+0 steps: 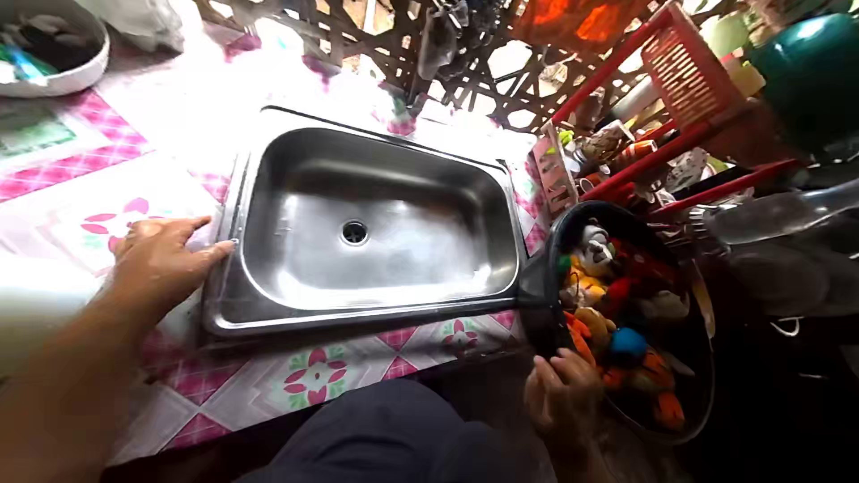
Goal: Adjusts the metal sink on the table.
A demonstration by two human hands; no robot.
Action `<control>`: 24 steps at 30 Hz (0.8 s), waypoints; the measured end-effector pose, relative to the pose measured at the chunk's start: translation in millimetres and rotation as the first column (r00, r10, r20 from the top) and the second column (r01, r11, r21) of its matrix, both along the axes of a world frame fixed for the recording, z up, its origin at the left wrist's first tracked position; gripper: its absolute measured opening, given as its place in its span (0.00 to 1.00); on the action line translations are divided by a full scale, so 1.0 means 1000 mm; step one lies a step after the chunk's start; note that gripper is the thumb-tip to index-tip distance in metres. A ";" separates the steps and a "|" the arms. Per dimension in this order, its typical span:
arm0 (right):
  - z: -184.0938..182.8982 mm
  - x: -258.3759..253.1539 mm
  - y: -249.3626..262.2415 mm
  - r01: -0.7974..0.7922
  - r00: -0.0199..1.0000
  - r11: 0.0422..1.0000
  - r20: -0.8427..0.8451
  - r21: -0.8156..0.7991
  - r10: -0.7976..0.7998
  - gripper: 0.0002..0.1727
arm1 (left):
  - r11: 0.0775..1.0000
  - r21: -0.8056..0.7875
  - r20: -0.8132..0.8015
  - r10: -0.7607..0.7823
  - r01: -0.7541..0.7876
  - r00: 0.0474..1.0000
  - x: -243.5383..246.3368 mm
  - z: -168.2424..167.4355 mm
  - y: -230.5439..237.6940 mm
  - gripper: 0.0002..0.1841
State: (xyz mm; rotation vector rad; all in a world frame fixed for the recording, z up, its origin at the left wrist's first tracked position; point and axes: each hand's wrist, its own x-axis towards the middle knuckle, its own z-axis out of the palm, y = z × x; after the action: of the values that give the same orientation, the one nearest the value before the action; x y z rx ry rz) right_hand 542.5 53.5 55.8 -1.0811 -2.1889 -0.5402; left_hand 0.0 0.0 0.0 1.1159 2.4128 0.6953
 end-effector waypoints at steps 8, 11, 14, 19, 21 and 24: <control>0.016 0.061 0.012 0.344 0.890 0.939 0.324 -0.016 -0.321 0.19 | 0.995 -0.036 0.050 0.099 -0.097 0.994 0.004 -0.011 0.031 0.26; 0.016 0.091 0.010 0.295 0.891 0.954 0.347 0.049 -0.294 0.19 | 0.997 -0.029 0.024 0.071 -0.070 0.997 -0.001 -0.019 0.034 0.24; 0.014 0.126 0.012 0.255 0.882 0.961 0.382 0.104 -0.275 0.21 | 0.997 -0.044 0.044 0.070 -0.068 0.997 0.000 -0.017 0.033 0.24; 0.012 0.185 0.025 0.175 0.888 0.976 0.405 0.133 -0.215 0.20 | 0.995 -0.074 -0.013 0.068 -0.069 0.998 0.002 -0.009 0.037 0.23; 0.014 0.205 0.028 0.218 0.864 0.968 0.437 0.123 -0.250 0.20 | 0.992 -0.112 -0.053 0.050 -0.056 0.997 0.004 -0.005 0.041 0.24; 0.013 0.226 0.029 0.303 0.828 0.947 0.463 0.108 -0.318 0.20 | 0.988 -0.143 -0.098 0.046 -0.060 0.994 0.004 -0.006 0.045 0.26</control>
State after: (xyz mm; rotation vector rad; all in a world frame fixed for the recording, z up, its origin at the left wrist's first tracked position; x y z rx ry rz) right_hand 768.0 82.8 69.2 -1.4203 -2.4107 -1.0821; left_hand 4.0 44.8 -5.8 1.0504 2.5354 0.4825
